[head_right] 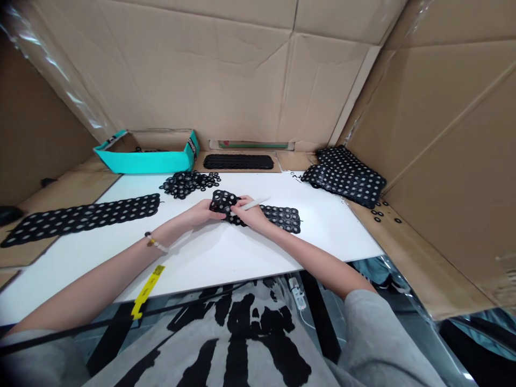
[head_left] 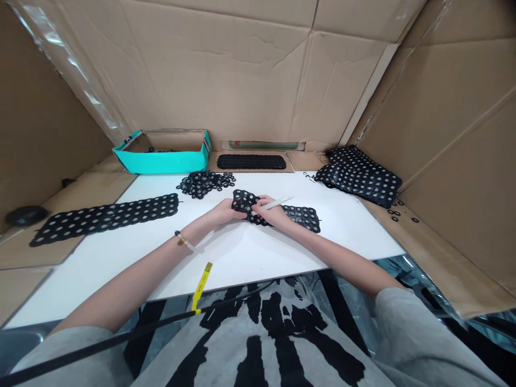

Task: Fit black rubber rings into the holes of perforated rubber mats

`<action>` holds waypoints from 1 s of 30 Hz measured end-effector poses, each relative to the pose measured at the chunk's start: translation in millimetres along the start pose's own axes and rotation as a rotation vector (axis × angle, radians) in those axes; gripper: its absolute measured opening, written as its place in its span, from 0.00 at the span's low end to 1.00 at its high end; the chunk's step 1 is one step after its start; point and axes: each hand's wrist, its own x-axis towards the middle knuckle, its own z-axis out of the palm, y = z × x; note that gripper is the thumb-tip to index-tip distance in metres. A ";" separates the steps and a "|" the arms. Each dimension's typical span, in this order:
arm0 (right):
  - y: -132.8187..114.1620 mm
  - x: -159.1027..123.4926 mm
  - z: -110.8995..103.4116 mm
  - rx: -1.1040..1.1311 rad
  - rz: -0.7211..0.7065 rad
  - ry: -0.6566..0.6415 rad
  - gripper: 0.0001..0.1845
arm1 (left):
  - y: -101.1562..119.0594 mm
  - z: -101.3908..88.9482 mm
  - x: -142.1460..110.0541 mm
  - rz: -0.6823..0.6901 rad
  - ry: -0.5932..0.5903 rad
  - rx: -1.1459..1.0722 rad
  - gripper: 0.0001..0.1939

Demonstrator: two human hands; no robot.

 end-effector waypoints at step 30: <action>-12.8 6.6 -16.0 0.444 0.219 -0.024 0.13 | -7.9 16.6 -2.7 0.163 0.162 0.158 0.29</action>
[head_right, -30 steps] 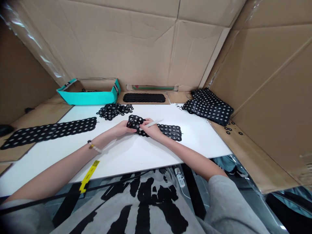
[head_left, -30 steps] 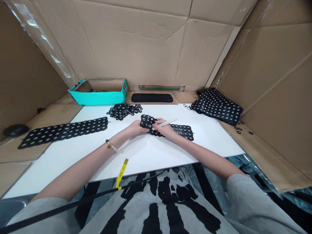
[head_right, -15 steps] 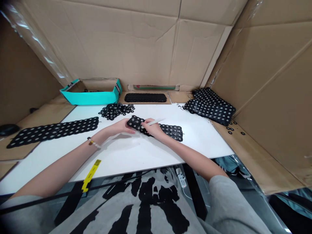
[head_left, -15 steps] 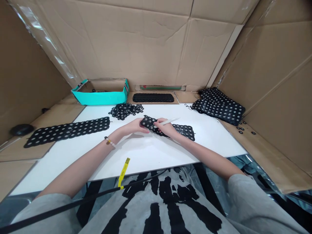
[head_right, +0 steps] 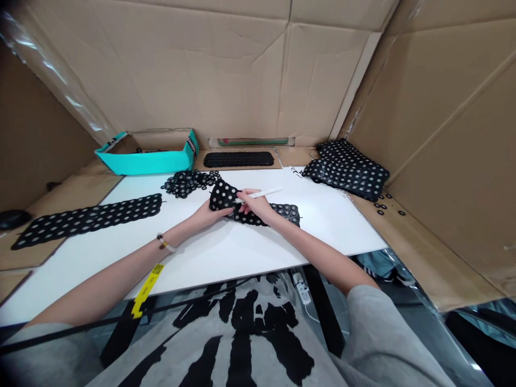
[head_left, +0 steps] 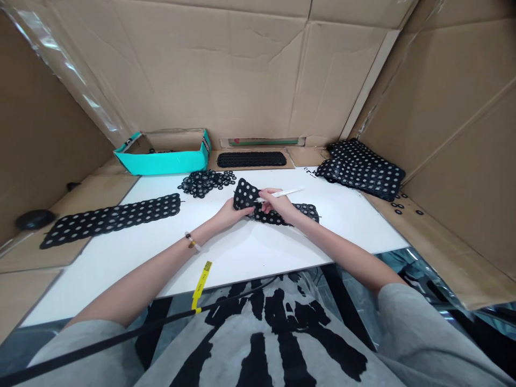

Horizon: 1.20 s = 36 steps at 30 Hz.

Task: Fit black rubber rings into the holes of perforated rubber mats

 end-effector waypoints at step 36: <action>20.3 5.6 1.5 -0.212 -0.110 0.039 0.15 | 2.4 -23.8 6.6 -0.137 -0.030 -0.059 0.31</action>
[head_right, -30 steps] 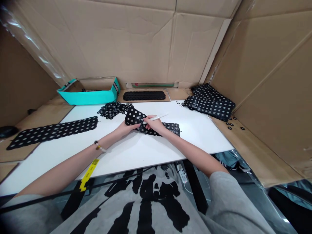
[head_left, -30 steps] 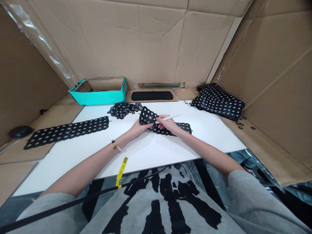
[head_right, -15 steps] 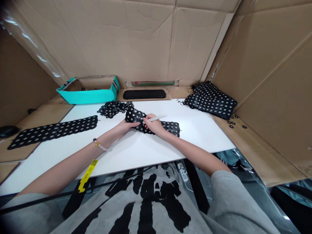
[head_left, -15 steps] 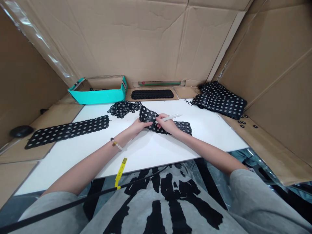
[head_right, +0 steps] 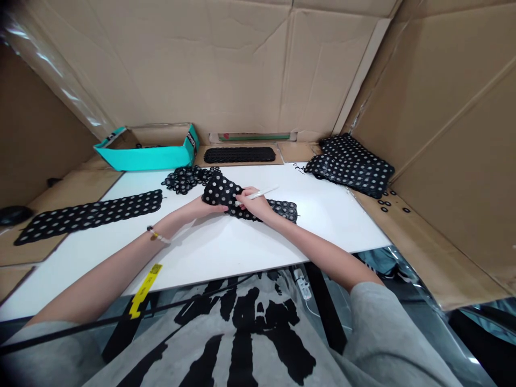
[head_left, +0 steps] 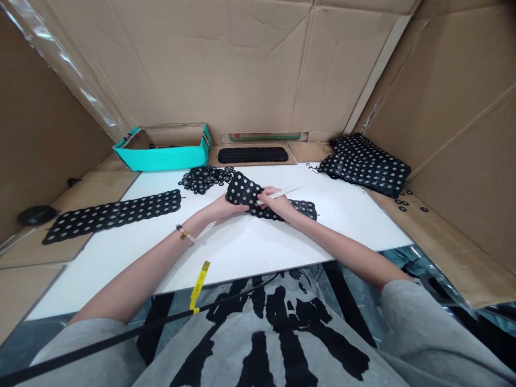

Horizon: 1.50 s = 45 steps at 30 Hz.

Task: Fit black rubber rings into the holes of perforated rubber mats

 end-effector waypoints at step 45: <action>-8.3 4.8 -2.4 0.152 0.041 0.050 0.14 | -2.1 26.8 -1.9 -0.015 0.091 -0.287 0.24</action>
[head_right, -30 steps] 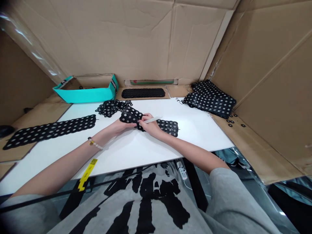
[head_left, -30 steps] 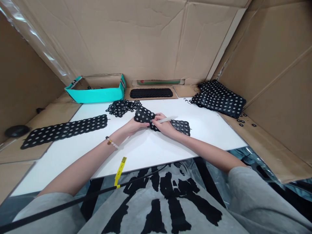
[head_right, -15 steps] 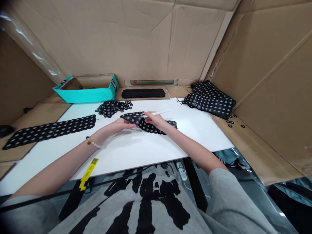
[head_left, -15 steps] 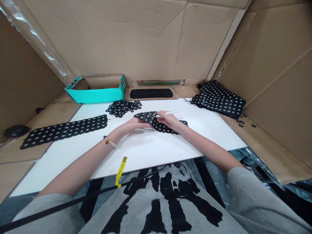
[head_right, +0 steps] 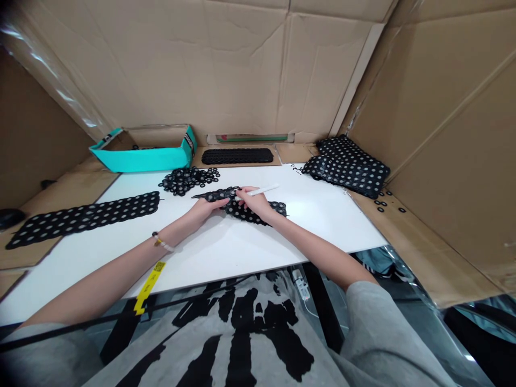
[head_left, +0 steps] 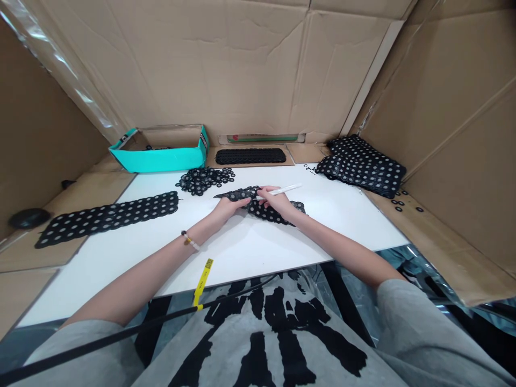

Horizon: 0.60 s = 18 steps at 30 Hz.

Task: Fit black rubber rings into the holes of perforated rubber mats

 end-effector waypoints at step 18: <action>12.5 -5.4 7.2 -0.122 -0.102 0.100 0.18 | 6.0 5.9 -1.0 -0.050 0.035 -0.066 0.19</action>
